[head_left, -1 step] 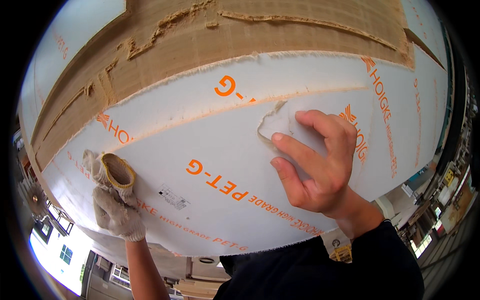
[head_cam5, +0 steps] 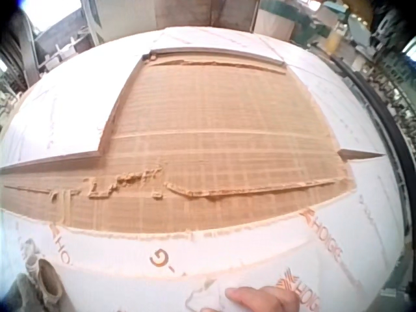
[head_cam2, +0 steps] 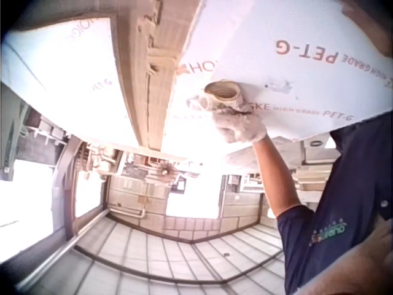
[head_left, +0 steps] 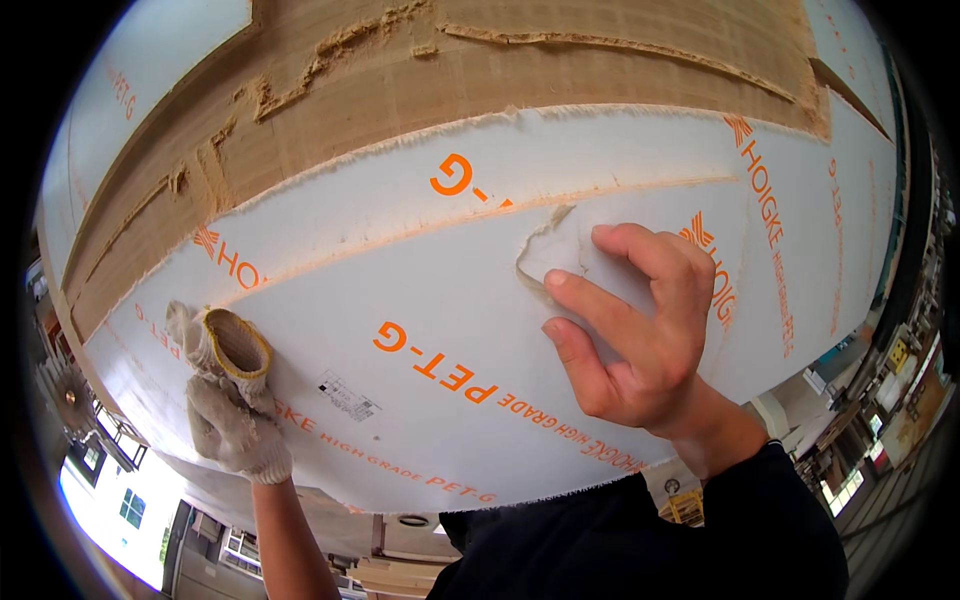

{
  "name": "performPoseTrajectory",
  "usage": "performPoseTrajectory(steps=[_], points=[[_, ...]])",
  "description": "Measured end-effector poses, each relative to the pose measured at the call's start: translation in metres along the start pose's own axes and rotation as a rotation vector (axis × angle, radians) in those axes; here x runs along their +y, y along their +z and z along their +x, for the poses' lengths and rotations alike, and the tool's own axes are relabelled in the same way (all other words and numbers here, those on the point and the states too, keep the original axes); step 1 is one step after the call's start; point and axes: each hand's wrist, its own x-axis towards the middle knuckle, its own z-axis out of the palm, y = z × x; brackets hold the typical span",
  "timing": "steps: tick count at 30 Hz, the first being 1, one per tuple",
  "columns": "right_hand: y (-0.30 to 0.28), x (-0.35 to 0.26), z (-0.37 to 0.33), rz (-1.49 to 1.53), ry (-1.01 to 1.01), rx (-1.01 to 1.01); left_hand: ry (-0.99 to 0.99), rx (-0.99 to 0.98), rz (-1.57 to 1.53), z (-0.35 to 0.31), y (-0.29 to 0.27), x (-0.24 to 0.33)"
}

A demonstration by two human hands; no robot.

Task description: The person picks up a white plastic sheet from a stack, moves it to a larger assembly on a machine, fits it into a specific position, and then removes a small piece of waste material from the surface by hand.

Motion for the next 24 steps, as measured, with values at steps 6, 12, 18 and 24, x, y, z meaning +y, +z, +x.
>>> performPoseTrajectory(steps=[6, 12, 18, 24], points=[[-0.001, 0.0, 0.001, 0.009, 0.008, -0.026, 0.371, -0.109, 0.225, 0.004, -0.013, -0.022], [-0.002, 0.003, 0.002, 0.038, 0.001, 0.002, 0.193, -0.111, 0.133, 0.005, -0.015, -0.028], [0.0, 0.0, 0.004, 0.038, 0.015, 0.065, 0.034, -0.072, -0.109, 0.004, -0.002, -0.004], [0.005, -0.003, 0.0, 0.071, 0.004, 0.161, -0.006, -0.072, -0.16, -0.002, 0.006, 0.01]])
